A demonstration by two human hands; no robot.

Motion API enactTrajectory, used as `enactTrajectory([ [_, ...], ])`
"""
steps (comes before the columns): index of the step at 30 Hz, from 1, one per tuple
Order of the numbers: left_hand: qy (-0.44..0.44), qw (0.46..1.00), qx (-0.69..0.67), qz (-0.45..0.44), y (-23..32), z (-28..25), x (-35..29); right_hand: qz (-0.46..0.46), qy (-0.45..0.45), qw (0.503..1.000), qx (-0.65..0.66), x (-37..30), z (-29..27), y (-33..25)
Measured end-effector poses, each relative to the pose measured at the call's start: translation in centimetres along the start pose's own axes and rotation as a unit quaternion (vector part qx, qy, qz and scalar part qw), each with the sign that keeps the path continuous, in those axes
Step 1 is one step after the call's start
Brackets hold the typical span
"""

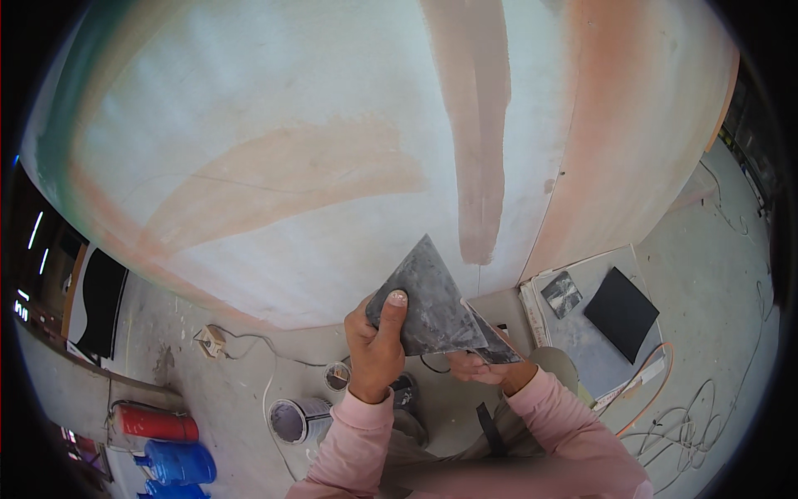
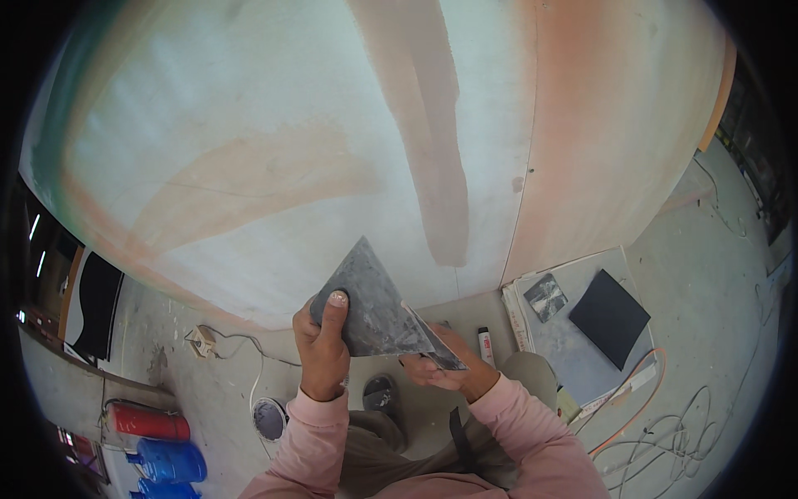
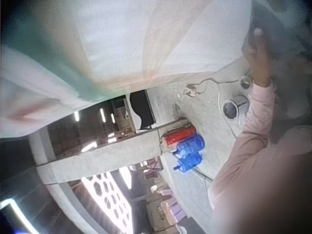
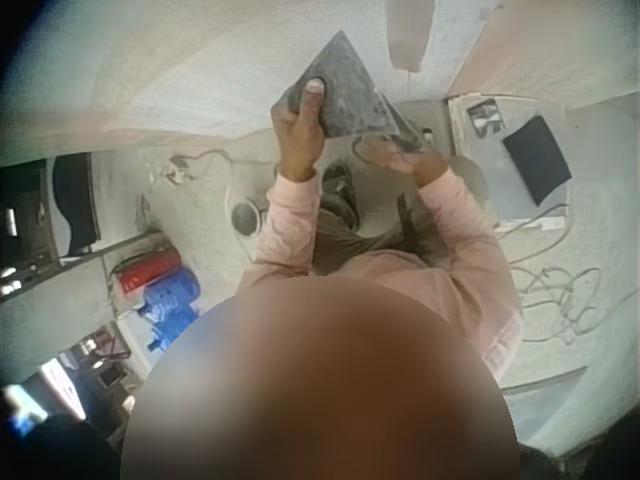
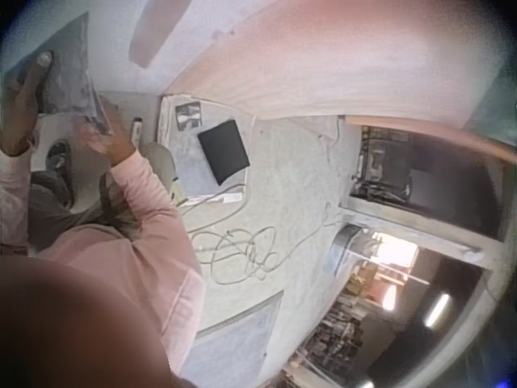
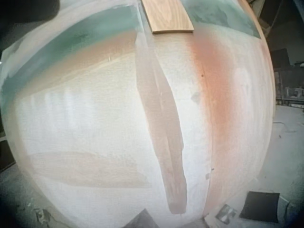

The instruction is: Applying and smoothing putty/filler onto a wall surface using spatulas.

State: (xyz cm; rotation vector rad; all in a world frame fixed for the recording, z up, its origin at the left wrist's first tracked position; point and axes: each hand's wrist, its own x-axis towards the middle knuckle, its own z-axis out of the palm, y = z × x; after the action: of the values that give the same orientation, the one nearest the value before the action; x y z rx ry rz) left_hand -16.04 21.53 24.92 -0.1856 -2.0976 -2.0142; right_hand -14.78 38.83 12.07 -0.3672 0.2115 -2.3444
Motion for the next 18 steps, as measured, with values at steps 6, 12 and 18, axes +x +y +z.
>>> enactTrajectory([
  [6, -0.039, 0.999, 0.033, 0.008, -0.4, 1.3, -0.3, -0.041, 0.076, 0.996, -0.019, -0.4, -0.3, -1.3],
  [12, 0.002, 0.999, 0.036, 0.004, -0.7, 1.8, -0.5, -0.125, 0.265, 0.944, -0.149, 2.6, 0.3, -3.9],
  [18, 0.132, 0.988, 0.042, 0.066, -1.1, 0.4, -0.1, -0.388, 0.26, 0.836, -0.289, -0.5, 3.9, -6.3],
])
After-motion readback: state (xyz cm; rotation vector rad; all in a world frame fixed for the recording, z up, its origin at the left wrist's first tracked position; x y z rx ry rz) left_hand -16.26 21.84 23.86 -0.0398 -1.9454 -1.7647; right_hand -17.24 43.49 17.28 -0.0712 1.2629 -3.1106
